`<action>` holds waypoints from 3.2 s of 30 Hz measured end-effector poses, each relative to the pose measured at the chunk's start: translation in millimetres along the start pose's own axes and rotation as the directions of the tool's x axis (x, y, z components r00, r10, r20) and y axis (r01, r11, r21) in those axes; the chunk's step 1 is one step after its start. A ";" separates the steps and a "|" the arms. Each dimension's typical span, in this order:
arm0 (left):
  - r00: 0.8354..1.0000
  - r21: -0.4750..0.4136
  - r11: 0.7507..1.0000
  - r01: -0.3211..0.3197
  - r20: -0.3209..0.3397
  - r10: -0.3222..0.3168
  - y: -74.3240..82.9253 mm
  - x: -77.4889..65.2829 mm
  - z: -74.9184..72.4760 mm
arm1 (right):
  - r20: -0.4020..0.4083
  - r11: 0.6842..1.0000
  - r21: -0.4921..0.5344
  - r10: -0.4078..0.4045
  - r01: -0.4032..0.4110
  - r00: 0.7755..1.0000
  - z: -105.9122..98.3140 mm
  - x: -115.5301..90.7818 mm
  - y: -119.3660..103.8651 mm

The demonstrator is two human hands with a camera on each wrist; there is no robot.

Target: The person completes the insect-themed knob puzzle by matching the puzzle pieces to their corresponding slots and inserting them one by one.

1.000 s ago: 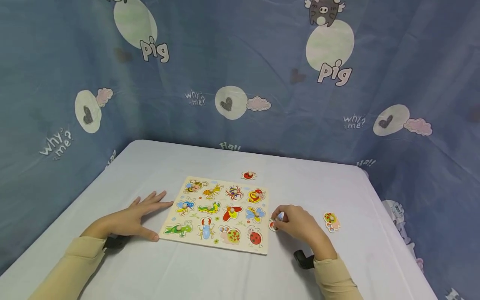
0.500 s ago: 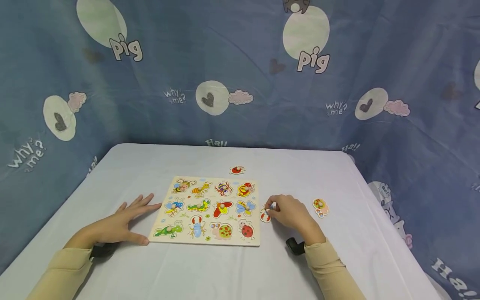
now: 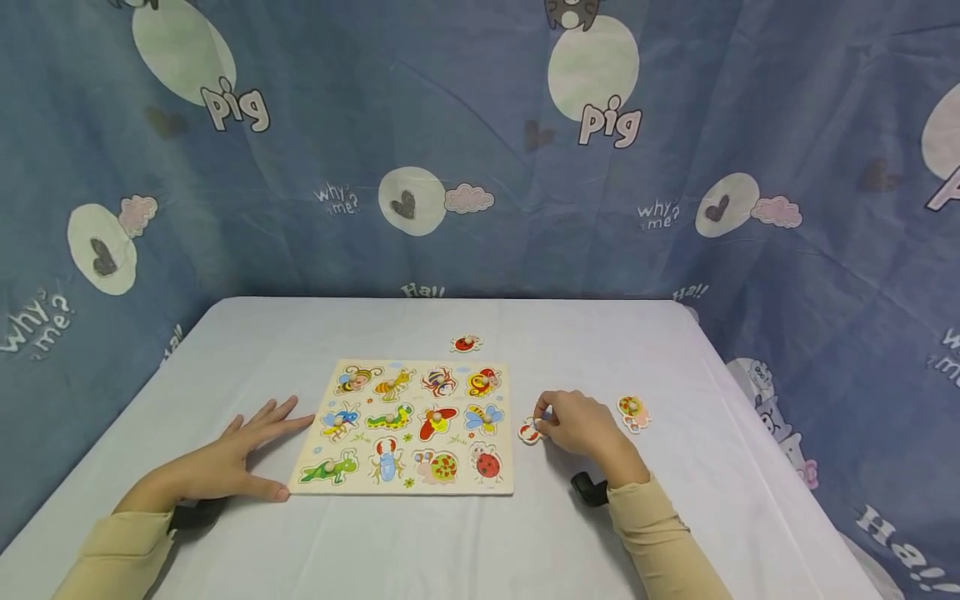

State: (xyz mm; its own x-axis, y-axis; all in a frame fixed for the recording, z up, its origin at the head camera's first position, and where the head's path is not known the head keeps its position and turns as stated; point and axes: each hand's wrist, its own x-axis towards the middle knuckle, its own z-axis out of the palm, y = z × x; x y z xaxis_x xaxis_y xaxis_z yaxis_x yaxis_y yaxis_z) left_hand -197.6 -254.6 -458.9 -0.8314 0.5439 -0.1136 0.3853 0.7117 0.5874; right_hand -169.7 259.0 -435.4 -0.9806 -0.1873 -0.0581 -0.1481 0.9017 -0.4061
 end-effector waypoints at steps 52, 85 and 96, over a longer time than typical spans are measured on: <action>0.999 0.062 0.998 0.001 -0.033 0.001 2.3 -0.2 0.9 | -0.041 0.997 0.022 -0.075 0.076 0.996 -12.2 -4.3 6.5; 1.000 0.035 0.999 0.027 -0.017 -0.026 9.5 -2.3 -2.2 | 0.129 0.929 -0.032 -0.361 0.367 0.924 32.3 24.8 -128.6; 0.999 0.032 0.999 0.034 -0.023 -0.033 9.6 -2.0 -2.5 | 0.182 0.925 -0.075 -0.353 0.371 0.918 50.7 34.3 -156.9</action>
State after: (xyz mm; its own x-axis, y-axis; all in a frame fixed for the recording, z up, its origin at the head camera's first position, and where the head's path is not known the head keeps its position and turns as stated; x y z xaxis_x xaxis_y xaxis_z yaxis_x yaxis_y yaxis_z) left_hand -193.3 -250.0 -451.0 -0.8528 0.5095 -0.1148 0.3691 0.7435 0.5576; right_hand -173.6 91.4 -419.9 -0.8242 -0.5612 -0.0754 -0.5108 0.7944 -0.3286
